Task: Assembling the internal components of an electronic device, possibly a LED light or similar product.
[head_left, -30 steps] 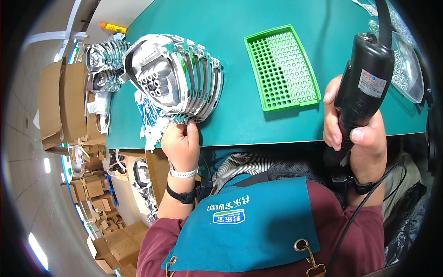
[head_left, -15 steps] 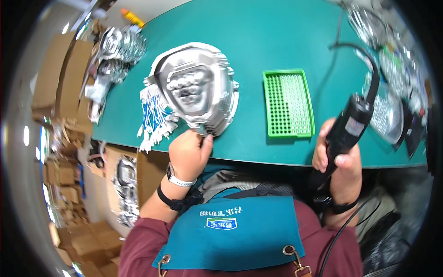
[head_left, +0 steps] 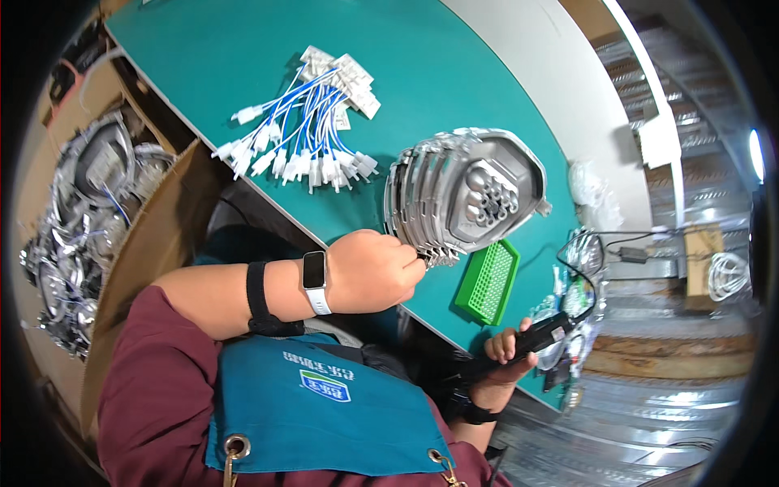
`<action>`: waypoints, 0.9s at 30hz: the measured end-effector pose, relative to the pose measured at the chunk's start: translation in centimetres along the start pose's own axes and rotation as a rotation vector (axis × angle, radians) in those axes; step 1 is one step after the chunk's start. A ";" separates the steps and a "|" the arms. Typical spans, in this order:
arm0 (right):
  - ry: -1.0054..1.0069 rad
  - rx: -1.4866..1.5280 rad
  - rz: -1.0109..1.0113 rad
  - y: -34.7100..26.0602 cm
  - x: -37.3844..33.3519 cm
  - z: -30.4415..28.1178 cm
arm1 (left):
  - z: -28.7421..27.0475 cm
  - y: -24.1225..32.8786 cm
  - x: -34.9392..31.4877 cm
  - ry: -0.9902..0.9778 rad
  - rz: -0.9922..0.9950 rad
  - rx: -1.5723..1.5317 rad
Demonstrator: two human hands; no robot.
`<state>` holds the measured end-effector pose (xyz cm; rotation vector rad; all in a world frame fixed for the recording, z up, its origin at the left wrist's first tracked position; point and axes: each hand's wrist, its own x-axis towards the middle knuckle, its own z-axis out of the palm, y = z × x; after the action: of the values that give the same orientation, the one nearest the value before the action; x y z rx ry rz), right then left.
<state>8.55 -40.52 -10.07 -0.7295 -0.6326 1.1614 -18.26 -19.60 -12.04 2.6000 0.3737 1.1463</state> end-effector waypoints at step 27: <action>0.028 0.107 0.074 0.6 1.4 2.3 | 1.2 -1.1 -1.5 0.171 0.029 -0.167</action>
<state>6.84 -38.65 -9.05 -0.6821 -0.5196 1.2416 -18.47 -19.23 -14.26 2.3793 0.2635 1.3532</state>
